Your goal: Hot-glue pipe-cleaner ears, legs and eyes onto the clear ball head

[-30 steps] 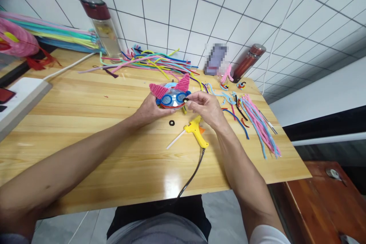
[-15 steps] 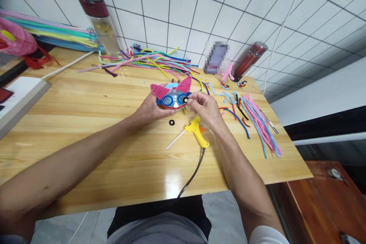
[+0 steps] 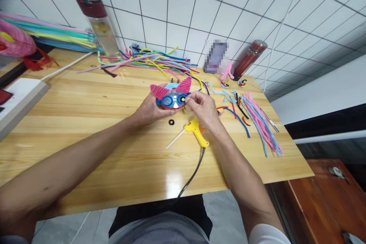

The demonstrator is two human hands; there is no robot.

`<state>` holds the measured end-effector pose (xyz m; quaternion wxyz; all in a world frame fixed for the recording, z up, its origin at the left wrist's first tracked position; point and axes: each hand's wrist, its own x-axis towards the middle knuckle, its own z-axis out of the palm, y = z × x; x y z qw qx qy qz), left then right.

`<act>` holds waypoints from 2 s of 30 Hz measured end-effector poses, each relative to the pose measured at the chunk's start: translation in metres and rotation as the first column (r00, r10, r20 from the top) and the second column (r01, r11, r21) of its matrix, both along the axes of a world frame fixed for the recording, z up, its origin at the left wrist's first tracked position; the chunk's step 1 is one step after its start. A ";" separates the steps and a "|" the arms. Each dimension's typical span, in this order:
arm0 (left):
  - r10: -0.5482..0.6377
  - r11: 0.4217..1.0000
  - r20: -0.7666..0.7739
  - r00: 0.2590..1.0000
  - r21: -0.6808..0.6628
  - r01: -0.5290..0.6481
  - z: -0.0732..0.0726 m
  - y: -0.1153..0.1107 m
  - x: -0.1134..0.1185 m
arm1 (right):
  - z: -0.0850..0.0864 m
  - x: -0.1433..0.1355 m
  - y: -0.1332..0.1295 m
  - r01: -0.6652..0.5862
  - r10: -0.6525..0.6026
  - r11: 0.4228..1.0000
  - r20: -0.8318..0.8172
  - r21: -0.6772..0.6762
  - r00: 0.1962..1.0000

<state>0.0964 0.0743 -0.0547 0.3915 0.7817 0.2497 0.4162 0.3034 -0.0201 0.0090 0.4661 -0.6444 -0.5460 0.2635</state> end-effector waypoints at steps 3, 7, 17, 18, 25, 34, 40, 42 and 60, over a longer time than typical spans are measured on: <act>0.007 1.000 -0.010 1.000 0.006 -0.007 0.001 -0.001 0.000 | -0.003 -0.001 0.000 0.041 -0.042 0.999 0.066 0.030 0.997; -0.004 1.000 -0.002 1.000 -0.003 0.004 0.003 -0.002 0.000 | -0.005 -0.006 0.000 0.073 -0.080 0.995 0.108 0.066 0.991; 0.012 1.000 -0.014 1.000 0.028 -0.011 0.001 0.000 0.000 | -0.008 -0.009 -0.002 0.077 -0.099 0.984 0.139 0.158 0.985; 0.011 0.999 -0.014 1.000 0.031 -0.011 0.001 0.000 0.000 | -0.008 -0.009 -0.003 0.069 -0.094 0.982 0.140 0.173 0.986; 0.022 0.999 -0.002 1.000 0.038 -0.022 -0.003 0.001 0.001 | -0.013 -0.013 -0.008 -0.026 -0.074 0.948 0.301 0.317 0.951; 0.039 0.998 -0.016 0.999 0.058 -0.038 -0.005 0.002 0.000 | -0.020 -0.011 -0.004 -0.050 -0.081 0.935 0.349 0.351 0.934; 0.018 1.000 -0.007 1.000 0.012 -0.018 -0.003 0.001 0.001 | -0.020 -0.010 -0.004 -0.055 -0.070 0.940 0.346 0.338 0.936; 0.012 1.000 -0.007 1.000 -0.002 -0.012 -0.003 0.000 0.001 | -0.021 -0.010 -0.004 -0.052 -0.072 0.941 0.350 0.334 0.934; 0.009 0.999 -0.027 1.000 0.036 -0.008 0.005 -0.002 0.000 | -0.016 -0.008 -0.007 -0.008 -0.106 0.946 0.331 0.325 0.938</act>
